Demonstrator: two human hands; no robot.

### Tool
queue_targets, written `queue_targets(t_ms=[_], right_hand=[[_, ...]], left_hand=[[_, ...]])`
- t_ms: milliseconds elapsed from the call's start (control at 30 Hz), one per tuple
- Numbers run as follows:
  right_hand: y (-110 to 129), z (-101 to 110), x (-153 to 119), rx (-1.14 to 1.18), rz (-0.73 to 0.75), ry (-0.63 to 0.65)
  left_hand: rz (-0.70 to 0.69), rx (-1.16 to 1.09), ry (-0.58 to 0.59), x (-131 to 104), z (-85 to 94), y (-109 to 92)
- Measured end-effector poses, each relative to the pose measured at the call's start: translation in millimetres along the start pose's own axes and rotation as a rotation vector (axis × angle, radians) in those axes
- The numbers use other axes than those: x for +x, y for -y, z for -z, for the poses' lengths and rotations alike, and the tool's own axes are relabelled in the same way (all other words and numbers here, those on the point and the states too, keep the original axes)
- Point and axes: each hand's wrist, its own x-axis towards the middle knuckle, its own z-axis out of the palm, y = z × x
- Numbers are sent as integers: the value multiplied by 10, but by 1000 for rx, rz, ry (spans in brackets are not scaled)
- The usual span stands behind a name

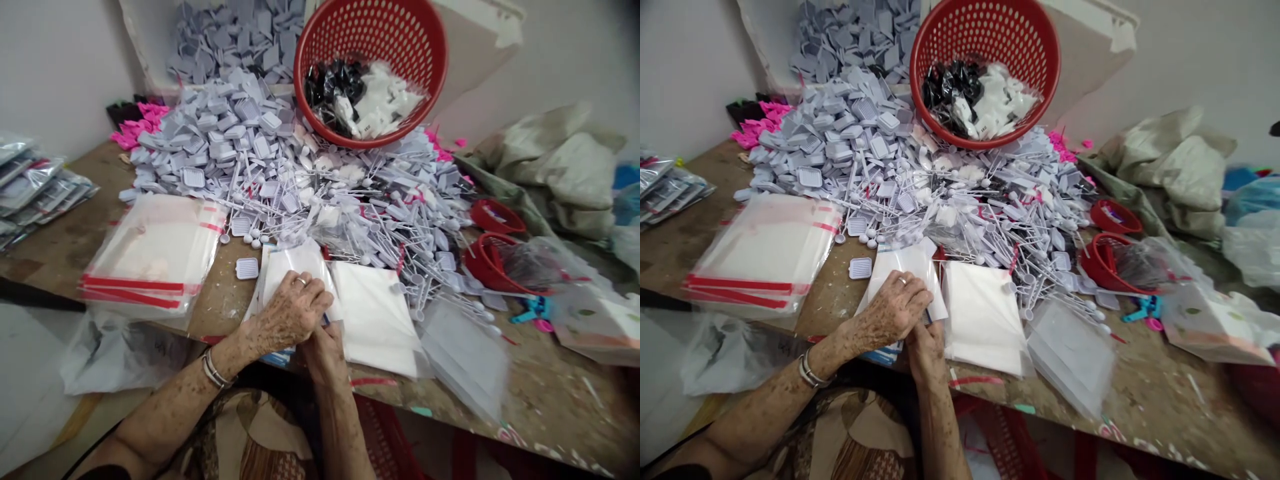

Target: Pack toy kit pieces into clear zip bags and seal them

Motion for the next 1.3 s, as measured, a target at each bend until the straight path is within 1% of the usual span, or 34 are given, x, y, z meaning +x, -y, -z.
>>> queue_targets(t_ms=[67,133,200,267,300,367,433,467,533,567,633,733,867,1000,1067,1100,1133,1167,1200,1233,1267,1300], right_hand=[[52,-32,36,159,-24,-35],[132,-69,72,359,-69,-86],[209,-105,115,518,-96,-124],[265,-143,170,577,-82,-148],[284,-163,203,592,-71,-159],[312,-204,272,609,-53,-177],[334,-243,334,621,-37,-174],[345,-260,359,627,-31,-163],[363,-286,394,637,-27,-135],[370,-294,405,644,-28,-126],[372,-302,420,654,-28,-123],[354,-291,453,653,-25,-132],[314,-256,544,641,-36,-114],[276,-272,623,656,-16,-123],[261,-308,629,667,-30,-153],[256,-328,624,673,-39,-177],[252,-348,614,676,-45,-203],[252,-366,602,674,-45,-223],[252,-382,589,667,-41,-234],[253,-395,575,652,-34,-231],[253,-408,563,632,-28,-217],[251,-419,552,610,-21,-198]], left_hand=[[113,3,-112,-42,32,1],[320,-47,-257,-98,28,21],[541,-209,-399,-145,-14,56],[701,-506,-490,-164,-68,100],[758,-674,-501,-162,-91,122],[849,-954,-460,-141,-116,166],[902,-1122,-422,-106,-119,212],[911,-1175,-425,-86,-116,238],[903,-1240,-467,-47,-109,292],[895,-1245,-479,-28,-103,319],[882,-1194,-462,3,-85,362],[857,-1093,-387,18,-30,384],[820,-1088,-248,-46,33,342],[736,-1055,-87,-170,10,241],[722,-1024,-52,-228,-12,183],[753,-994,-74,-252,-17,159],[802,-945,-130,-272,-17,141],[846,-872,-210,-285,-12,131],[863,-774,-296,-290,-2,129],[842,-660,-373,-285,11,136],[788,-542,-424,-268,24,150],[714,-428,-441,-239,35,171]])
